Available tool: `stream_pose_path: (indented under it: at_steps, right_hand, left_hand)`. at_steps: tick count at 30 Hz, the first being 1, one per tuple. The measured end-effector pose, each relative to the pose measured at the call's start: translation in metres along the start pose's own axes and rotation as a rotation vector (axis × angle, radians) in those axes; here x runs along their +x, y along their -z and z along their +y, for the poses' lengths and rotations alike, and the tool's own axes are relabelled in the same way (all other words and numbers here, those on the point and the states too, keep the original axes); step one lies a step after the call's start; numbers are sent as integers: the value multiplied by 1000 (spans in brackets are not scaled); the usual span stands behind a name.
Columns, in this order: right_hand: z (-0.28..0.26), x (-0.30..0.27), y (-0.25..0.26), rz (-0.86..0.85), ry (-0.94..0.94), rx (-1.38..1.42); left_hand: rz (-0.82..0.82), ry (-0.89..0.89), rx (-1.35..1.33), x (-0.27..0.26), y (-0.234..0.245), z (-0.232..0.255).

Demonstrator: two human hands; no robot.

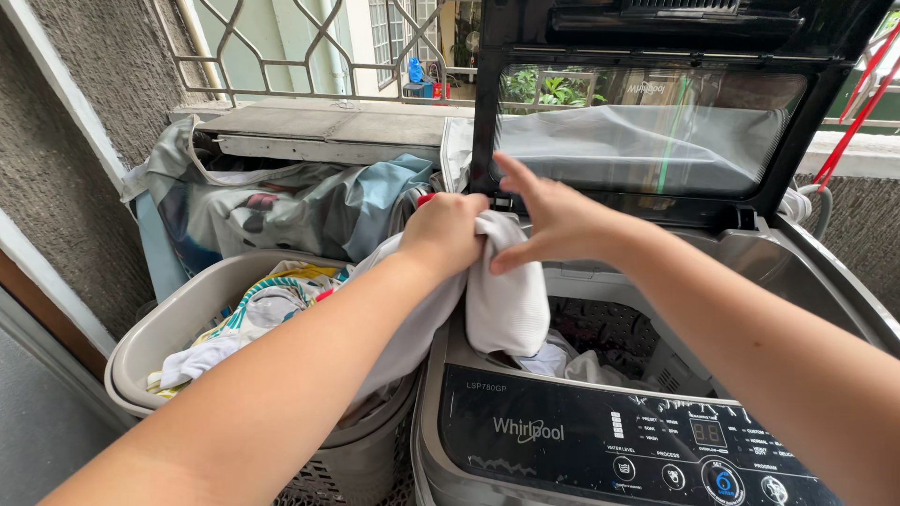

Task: The person transfers clothes from a laundry basket into a top-loading washing machine. They handle items one at a time, including shirts, socks, and a patterned towel, placing them into the open drum. The basket gradually empties as the load builds inside the machine.

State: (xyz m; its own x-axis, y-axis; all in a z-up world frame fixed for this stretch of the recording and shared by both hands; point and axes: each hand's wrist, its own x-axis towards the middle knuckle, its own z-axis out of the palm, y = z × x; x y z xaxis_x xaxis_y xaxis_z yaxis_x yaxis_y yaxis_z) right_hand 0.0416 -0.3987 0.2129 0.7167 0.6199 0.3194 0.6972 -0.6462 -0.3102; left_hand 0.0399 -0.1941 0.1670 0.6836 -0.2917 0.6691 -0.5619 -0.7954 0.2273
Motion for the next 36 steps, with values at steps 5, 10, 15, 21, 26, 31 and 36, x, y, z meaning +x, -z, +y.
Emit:
stream_pose_path:
  at_steps: [5, 10, 15, 21, 26, 31, 36]
  right_hand:
    - [1, 2, -29, -51, -157, 242]
    - [22, 7, -42, 67, -196, 304]
    - [35, -5, -32, 191, -209, 338]
    - [37, -33, -15, 246, -211, 631]
    - [39, -48, -14, 246, -307, 654]
    - [49, -57, -18, 291, -134, 387]
    - [64, -66, -17, 273, -88, 58]
  left_hand:
    - [91, -180, -44, 4, -7, 11]
    - [66, -200, -195, -5, -1, 9]
    - [-28, -181, -63, -30, 20, 2]
    - [-415, 108, 17, -58, 43, -12]
    - [-441, 214, -182, -69, 27, -23]
    - [-291, 181, -283, -72, 4, -36]
    - [-119, 121, -222, -68, -5, -33]
